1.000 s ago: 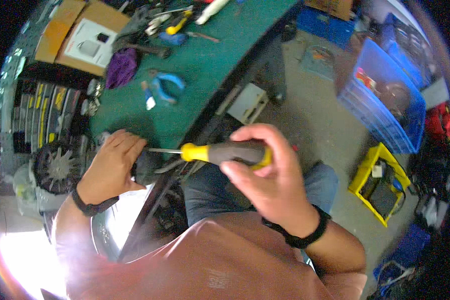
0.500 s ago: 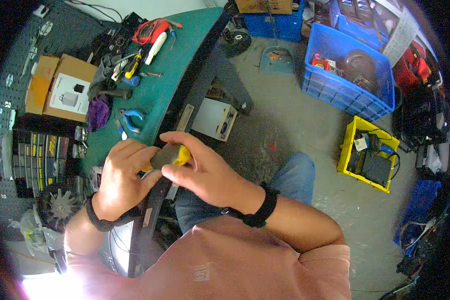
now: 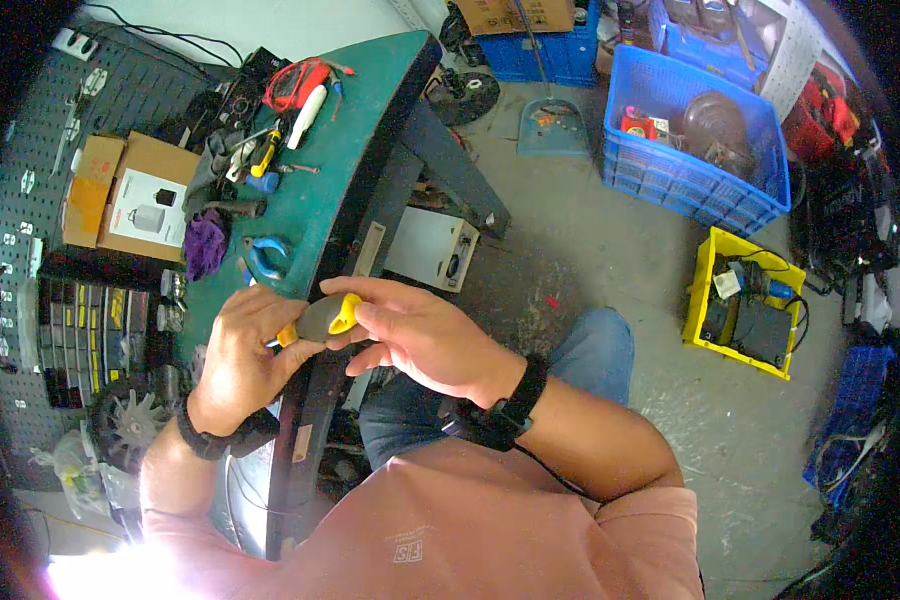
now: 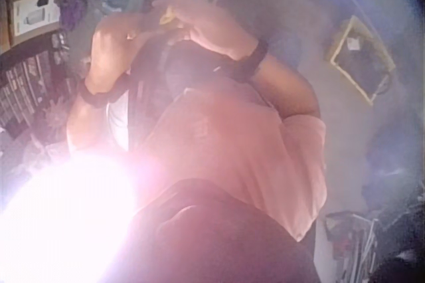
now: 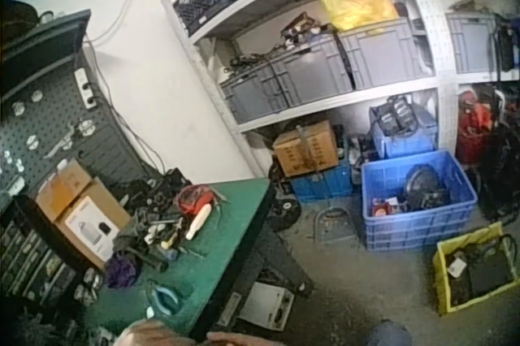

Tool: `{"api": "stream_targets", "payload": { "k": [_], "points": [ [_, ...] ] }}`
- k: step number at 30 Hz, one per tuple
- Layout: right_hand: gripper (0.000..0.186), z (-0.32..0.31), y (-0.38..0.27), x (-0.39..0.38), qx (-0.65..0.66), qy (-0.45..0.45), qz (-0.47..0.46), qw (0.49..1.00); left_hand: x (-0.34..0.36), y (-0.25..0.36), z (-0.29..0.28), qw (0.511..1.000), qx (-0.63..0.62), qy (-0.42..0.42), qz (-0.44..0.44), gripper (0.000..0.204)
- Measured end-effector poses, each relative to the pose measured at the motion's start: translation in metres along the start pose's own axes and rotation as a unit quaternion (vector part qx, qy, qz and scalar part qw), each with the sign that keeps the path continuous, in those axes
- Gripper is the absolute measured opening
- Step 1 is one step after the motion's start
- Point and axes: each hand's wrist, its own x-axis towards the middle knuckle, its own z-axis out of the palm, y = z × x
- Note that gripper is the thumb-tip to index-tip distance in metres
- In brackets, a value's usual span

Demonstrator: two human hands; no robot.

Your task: Using a screwdriver to disassemble or repair an electronic appliance casing at a workbench.

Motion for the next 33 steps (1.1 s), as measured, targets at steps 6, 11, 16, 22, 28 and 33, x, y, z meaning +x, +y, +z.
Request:
{"api": "stream_targets", "payload": {
  "k": [6,11,16,22,28,33],
  "points": [
    [0.047,0.014,-0.017,0.0,-0.103,0.114,0.101,0.983,-0.004,-0.007,0.01,0.999,-0.021,-0.008,0.039,0.032],
    [0.03,0.028,-0.027,0.004,-0.412,0.141,0.122,0.892,-0.01,-0.009,0.016,0.999,0.0,-0.033,0.035,0.037],
    [0.029,0.042,-0.021,0.003,-0.511,0.133,0.005,0.85,-0.027,-0.032,-0.01,0.997,-0.075,0.0,-0.003,0.045],
    [0.032,0.042,-0.008,-0.001,-0.506,0.117,-0.064,0.852,-0.06,-0.099,-0.055,0.978,-0.019,-0.153,-0.143,0.039],
    [0.025,0.037,0.002,0.003,-0.511,0.172,-0.005,0.842,-0.093,-0.093,-0.035,0.973,0.015,-0.203,-0.108,0.09],
    [0.031,0.032,-0.005,0.012,-0.665,0.038,-0.142,0.732,-0.097,-0.103,-0.024,0.97,0.022,-0.217,-0.109,0.091]
  ]
}}
